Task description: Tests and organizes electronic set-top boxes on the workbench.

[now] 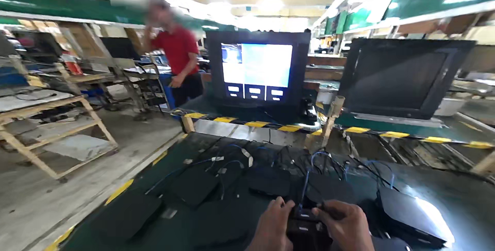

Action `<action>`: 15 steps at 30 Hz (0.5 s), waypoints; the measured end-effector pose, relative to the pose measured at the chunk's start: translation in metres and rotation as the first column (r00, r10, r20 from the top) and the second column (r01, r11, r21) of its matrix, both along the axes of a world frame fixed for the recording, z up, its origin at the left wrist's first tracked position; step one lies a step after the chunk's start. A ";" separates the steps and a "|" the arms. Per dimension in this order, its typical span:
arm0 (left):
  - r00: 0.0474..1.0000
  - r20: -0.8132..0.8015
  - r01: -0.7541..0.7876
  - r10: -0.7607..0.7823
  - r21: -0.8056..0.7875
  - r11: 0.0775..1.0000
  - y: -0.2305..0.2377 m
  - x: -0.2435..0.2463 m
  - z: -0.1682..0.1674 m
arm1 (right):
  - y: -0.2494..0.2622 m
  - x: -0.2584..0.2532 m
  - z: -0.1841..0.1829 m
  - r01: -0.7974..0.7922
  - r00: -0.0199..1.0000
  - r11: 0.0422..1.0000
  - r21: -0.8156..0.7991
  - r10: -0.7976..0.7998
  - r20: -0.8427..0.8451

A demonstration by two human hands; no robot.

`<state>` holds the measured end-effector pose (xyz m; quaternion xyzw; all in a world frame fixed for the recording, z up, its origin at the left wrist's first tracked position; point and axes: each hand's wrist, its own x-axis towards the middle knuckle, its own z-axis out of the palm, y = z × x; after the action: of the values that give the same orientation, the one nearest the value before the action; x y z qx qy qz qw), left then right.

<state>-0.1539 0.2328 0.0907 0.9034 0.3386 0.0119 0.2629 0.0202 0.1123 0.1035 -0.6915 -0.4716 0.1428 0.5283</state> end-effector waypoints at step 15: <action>1.000 -0.017 -0.005 0.006 0.028 1.000 0.000 -0.001 -0.002 | 0.001 -0.013 -0.008 0.003 0.986 0.991 -0.137 0.020 0.165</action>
<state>-0.1552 0.2331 0.0891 0.9061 0.3431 0.0096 0.2472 0.0073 0.1130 0.0955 -0.7336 -0.5061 0.1188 0.4378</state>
